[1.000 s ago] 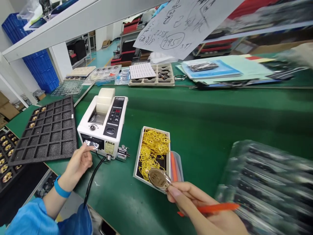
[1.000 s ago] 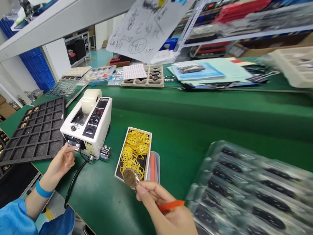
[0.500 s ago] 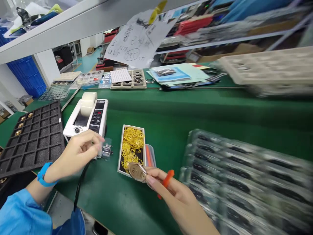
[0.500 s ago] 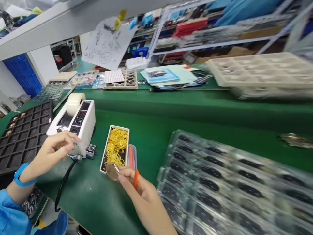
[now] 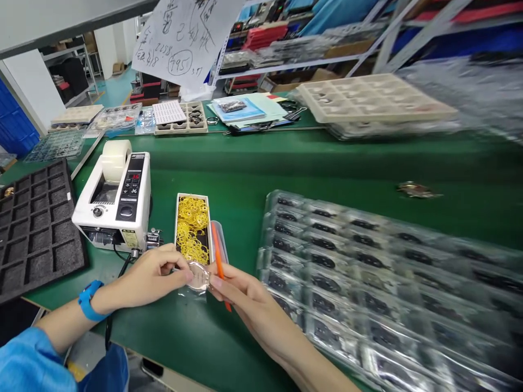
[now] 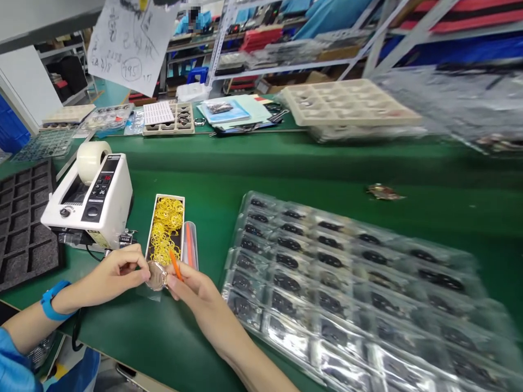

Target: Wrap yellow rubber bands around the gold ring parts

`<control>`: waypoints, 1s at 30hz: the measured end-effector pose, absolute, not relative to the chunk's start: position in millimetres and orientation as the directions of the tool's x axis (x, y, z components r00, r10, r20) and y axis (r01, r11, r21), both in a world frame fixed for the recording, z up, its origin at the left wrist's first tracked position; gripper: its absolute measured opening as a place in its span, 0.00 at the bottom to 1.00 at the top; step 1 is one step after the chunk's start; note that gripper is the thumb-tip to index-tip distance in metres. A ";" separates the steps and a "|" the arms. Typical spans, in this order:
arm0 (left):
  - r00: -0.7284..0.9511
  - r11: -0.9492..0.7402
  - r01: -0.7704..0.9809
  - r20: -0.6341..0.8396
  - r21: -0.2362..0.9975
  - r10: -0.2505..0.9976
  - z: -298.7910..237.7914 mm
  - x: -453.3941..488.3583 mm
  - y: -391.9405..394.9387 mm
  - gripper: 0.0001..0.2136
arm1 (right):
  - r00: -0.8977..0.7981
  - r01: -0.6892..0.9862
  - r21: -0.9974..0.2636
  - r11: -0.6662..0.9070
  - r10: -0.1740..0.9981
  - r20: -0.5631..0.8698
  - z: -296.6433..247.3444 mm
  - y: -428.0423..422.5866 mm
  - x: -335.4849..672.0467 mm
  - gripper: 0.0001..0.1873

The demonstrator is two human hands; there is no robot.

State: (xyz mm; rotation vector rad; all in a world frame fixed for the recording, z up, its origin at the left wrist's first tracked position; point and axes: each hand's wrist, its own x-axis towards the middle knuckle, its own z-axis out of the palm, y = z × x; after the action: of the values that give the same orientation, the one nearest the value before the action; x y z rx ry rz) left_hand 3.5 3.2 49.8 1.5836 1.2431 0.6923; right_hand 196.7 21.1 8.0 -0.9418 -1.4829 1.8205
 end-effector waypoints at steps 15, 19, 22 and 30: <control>0.294 0.037 0.292 -0.127 0.956 0.947 41.7 5.2 2.2 0.07 | -0.568 -0.002 -0.974 -0.225 0.802 -0.184 5.3 18.3 201.0 0.26; 0.281 0.027 0.320 -0.123 0.947 0.952 41.5 6.6 1.9 0.07 | -0.573 -0.001 -0.976 -0.217 0.800 -0.177 6.6 19.0 199.0 0.26; 0.263 0.007 0.363 -0.110 0.932 0.958 41.6 7.2 2.4 0.07 | -0.571 0.018 -0.979 -0.201 0.802 -0.175 6.0 19.9 198.7 0.27; 0.227 -0.109 0.536 -0.018 0.837 0.974 41.9 13.0 -3.7 0.09 | -0.545 0.049 -0.990 -0.131 0.827 -0.137 9.6 18.1 196.1 0.27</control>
State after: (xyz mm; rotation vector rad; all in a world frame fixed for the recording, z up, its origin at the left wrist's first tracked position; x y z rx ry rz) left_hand 13.0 -3.7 41.9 1.7537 1.4056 0.7404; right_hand 196.1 18.1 9.6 -0.9904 -1.5624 1.7361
